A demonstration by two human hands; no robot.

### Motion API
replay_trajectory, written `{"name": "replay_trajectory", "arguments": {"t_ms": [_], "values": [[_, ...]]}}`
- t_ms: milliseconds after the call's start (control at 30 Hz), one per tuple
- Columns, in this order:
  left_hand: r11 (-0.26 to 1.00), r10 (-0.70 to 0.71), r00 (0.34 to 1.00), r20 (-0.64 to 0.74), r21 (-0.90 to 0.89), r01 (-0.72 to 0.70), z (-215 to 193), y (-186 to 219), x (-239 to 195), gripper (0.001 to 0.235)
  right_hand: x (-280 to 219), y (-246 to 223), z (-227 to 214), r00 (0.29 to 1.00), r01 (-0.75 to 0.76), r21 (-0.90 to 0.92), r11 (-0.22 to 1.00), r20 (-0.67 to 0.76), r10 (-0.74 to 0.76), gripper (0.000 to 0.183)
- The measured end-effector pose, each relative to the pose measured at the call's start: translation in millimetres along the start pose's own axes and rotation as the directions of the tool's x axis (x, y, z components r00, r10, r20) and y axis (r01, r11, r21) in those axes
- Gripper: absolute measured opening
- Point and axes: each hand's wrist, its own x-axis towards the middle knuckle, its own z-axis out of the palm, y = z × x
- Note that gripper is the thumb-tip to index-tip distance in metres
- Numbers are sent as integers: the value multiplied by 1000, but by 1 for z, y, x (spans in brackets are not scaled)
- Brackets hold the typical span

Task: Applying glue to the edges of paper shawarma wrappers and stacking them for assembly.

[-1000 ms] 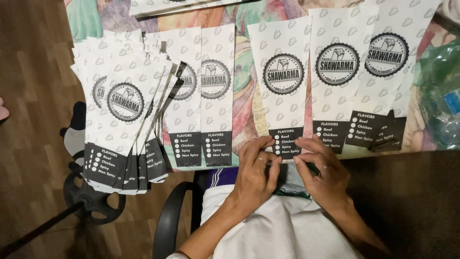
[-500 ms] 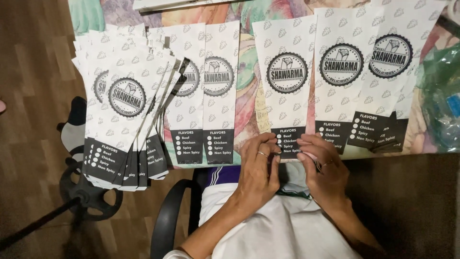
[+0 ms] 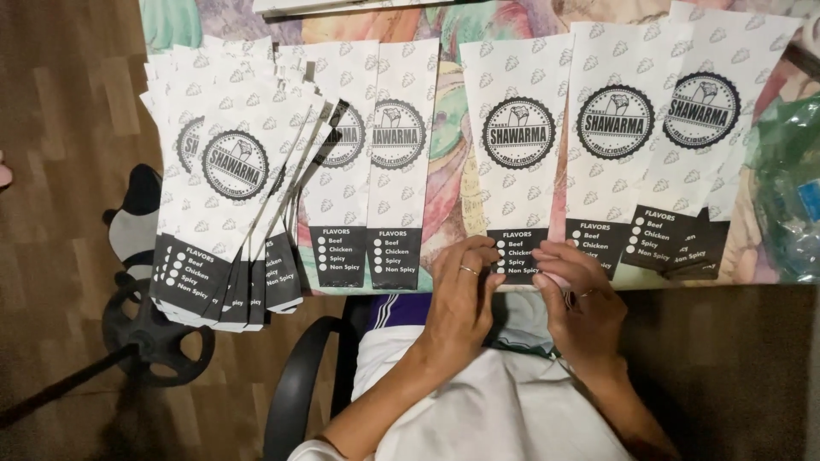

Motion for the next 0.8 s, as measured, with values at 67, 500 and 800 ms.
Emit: {"name": "replay_trajectory", "arguments": {"t_ms": [67, 500, 800], "values": [[1000, 5, 1000, 1, 9, -5, 0, -1, -1, 14, 2, -5, -3, 999, -27, -5, 1000, 27, 27, 6], [1000, 11, 994, 106, 2, -11, -5, 8, 0, 21, 6, -25, -5, 939, -319, -38, 947, 120, 321, 15], [939, 98, 988, -118, 340, -52, -40, 2, 7, 31, -19, -14, 1, 980, -197, -32, 980, 8, 197, 18]]}}
